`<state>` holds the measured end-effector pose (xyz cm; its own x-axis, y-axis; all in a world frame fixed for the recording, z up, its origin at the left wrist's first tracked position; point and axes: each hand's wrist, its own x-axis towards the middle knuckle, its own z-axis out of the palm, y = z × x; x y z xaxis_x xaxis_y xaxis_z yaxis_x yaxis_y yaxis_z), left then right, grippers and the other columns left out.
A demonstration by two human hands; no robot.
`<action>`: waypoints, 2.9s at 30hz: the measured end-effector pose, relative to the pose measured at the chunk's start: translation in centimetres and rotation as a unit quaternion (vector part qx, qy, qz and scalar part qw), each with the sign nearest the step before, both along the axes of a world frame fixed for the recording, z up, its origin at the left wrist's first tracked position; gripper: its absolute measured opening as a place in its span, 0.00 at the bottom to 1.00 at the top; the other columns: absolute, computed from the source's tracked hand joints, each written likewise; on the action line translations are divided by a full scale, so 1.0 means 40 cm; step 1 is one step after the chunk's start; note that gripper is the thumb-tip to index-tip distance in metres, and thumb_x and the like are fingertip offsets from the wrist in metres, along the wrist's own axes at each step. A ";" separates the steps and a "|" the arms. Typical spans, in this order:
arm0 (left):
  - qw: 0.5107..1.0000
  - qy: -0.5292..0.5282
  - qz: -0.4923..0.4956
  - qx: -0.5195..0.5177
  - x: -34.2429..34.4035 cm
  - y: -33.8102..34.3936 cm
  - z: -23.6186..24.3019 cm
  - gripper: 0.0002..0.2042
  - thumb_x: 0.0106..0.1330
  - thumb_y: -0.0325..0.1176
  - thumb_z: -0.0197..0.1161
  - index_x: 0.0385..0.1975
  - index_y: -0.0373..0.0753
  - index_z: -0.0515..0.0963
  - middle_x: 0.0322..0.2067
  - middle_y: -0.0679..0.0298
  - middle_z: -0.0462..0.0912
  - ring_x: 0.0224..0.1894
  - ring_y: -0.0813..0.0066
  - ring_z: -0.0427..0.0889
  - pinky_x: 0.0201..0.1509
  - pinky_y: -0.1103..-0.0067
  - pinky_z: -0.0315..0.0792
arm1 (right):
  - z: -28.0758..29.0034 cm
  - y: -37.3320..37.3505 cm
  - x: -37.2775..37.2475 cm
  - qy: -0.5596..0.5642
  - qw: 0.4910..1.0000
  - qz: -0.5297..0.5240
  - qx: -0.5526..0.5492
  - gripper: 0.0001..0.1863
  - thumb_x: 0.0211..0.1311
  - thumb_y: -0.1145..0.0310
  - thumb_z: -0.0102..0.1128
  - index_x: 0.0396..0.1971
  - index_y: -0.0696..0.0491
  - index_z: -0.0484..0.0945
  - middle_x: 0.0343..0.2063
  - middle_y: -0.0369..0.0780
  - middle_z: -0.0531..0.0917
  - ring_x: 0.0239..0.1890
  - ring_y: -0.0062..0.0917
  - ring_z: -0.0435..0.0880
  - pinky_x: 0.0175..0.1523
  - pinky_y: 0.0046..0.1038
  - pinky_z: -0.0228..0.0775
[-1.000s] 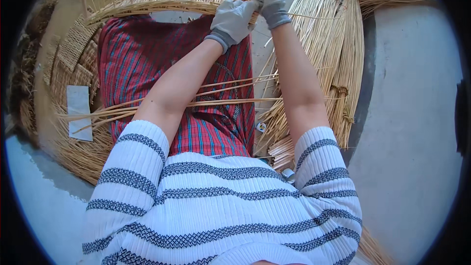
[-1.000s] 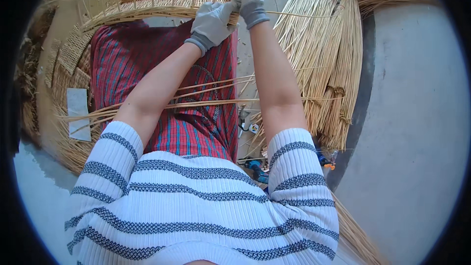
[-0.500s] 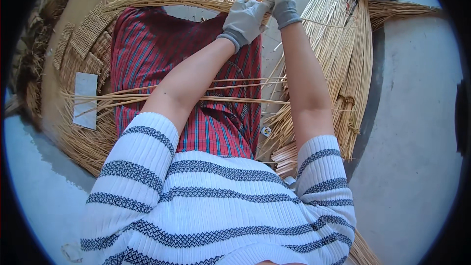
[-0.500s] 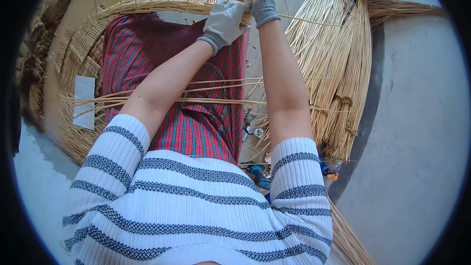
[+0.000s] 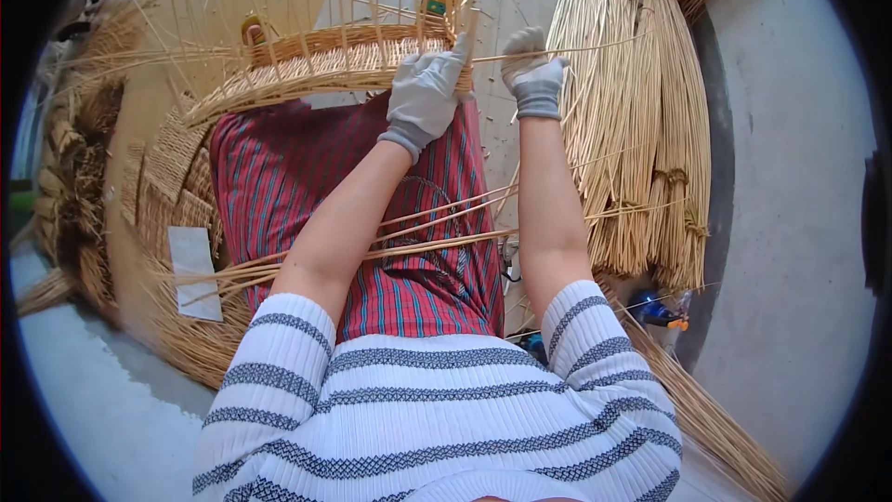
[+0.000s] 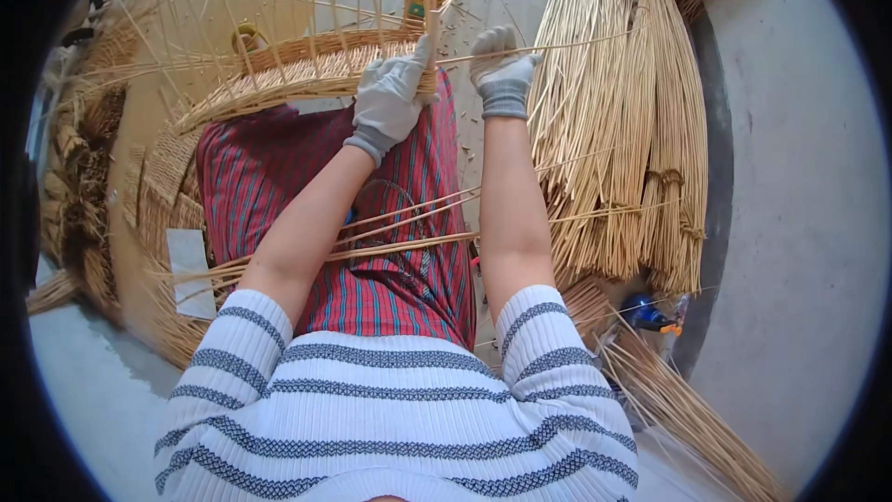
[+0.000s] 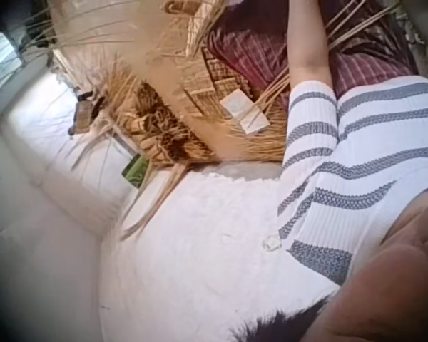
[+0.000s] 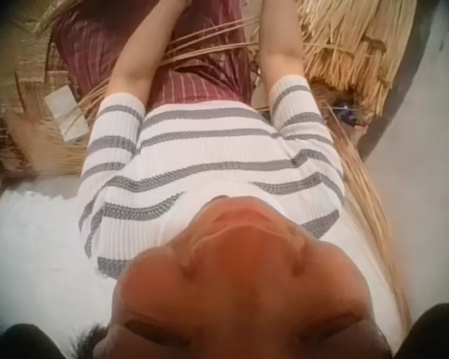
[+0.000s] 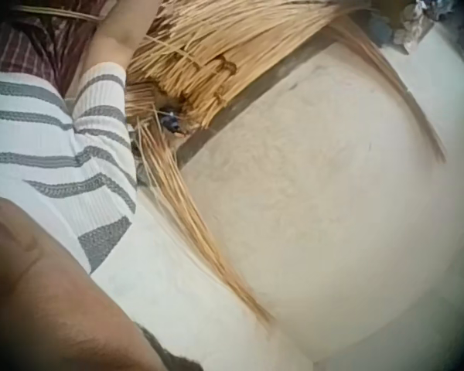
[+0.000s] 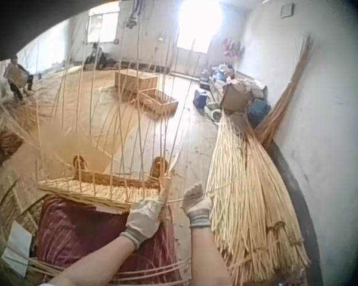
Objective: Weaving a rectangular wicker basket by hand using straw or wicker strips.
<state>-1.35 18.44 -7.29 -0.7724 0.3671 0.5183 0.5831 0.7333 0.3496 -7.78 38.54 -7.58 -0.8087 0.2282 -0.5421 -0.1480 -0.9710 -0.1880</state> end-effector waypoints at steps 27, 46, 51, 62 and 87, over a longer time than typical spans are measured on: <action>0.784 -0.216 -0.036 0.581 0.000 -0.155 0.054 0.09 0.73 0.36 0.62 0.43 0.37 0.79 0.40 0.65 0.83 0.45 0.78 0.81 0.55 0.80 0.74 | 0.061 -0.232 0.023 -0.107 0.605 0.136 0.777 0.24 0.60 0.44 0.67 0.25 0.54 0.83 0.19 0.42 0.83 0.24 0.31 0.82 0.34 0.37 0.71; 0.949 -0.198 -0.013 0.245 -0.252 0.030 0.230 0.16 0.66 0.38 0.65 0.50 0.40 0.74 0.36 0.55 0.84 0.40 0.53 0.84 0.47 0.65 0.78 | 0.014 -0.195 0.052 -0.123 0.435 0.153 0.879 0.17 0.56 0.58 0.69 0.36 0.53 0.75 0.35 0.47 0.79 0.43 0.44 0.79 0.49 0.42 0.72; 0.966 -0.230 -0.118 0.008 -0.289 0.184 0.274 0.41 0.62 0.53 0.66 0.71 0.40 0.59 0.64 0.44 0.69 0.66 0.51 0.71 0.70 0.65 0.64 | -0.057 -0.219 0.042 -0.139 0.466 0.112 0.866 0.19 0.62 0.62 0.60 0.52 0.48 0.74 0.44 0.50 0.81 0.48 0.44 0.82 0.51 0.43 0.74; 0.870 -0.422 -0.102 0.232 0.205 -0.452 0.242 0.13 0.74 0.30 0.57 0.55 0.33 0.76 0.43 0.64 0.83 0.43 0.80 0.81 0.51 0.81 0.76 | -0.109 -0.082 -0.034 -0.090 0.478 0.084 0.870 0.30 0.55 0.60 0.67 0.56 0.59 0.73 0.47 0.55 0.81 0.50 0.50 0.80 0.56 0.42 0.71; 0.899 -0.403 0.135 0.108 0.604 -0.916 0.172 0.13 0.61 0.28 0.69 0.46 0.38 0.79 0.37 0.60 0.82 0.40 0.66 0.83 0.47 0.74 0.77 | 0.169 -0.385 0.541 0.224 0.256 0.234 0.911 0.08 0.54 0.72 0.69 0.31 0.52 0.77 0.29 0.42 0.79 0.31 0.39 0.80 0.36 0.40 0.72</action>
<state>22.80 -18.21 -0.39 -0.9748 0.0675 -0.2125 -0.1125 0.6738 0.7303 13.84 23.15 -0.84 -0.8666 -0.4060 0.2901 -0.4983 0.7358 -0.4586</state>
